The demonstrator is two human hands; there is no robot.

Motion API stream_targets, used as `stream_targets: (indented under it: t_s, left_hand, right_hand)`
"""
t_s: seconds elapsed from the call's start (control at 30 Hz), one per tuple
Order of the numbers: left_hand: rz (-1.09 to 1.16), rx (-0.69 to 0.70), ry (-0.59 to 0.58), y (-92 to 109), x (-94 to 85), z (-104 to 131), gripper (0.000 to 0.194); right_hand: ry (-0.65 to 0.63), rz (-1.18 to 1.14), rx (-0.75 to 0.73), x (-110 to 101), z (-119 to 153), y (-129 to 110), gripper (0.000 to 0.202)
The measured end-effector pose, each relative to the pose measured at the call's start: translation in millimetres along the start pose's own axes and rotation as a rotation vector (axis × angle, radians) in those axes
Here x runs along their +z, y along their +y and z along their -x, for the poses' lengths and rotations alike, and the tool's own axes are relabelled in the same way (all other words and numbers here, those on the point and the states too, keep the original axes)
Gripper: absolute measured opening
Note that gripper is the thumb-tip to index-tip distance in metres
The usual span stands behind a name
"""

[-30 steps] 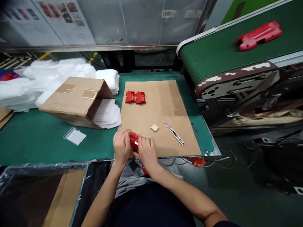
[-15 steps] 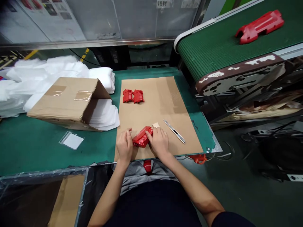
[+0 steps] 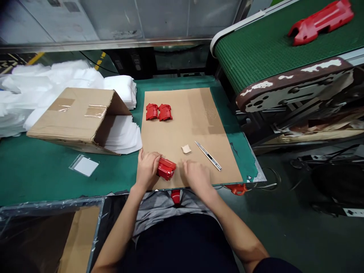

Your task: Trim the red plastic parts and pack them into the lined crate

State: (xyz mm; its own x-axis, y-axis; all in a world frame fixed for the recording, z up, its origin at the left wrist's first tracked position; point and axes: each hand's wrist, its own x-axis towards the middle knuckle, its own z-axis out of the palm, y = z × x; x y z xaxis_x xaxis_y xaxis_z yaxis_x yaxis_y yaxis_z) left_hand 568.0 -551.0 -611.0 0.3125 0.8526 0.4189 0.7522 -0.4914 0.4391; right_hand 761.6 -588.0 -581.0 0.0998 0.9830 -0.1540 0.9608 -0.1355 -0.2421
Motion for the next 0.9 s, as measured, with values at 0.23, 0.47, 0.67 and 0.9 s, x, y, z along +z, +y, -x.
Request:
stream_targets:
  t_s: [0.23,0.47,0.67,0.9]
  left_hand:
    - [0.065,0.067,0.095,-6,-0.7,-12,0.037]
    - [0.137,-0.06,0.277,-2,20.3,-8,0.044]
    - [0.137,-0.083,0.291,0,23.5,-8,0.041]
    - [0.191,-0.118,0.306,-1,28.6,-5,0.038]
  right_hand:
    - [0.384,0.097,-0.203,33,-43,0,0.03]
    - [0.043,-0.18,-0.428,28,-24,-4,0.027]
    - [-0.249,-0.032,-0.439,12,-44,-14,0.022]
    - [-0.3,-0.111,-0.418,20,-40,-11,0.022]
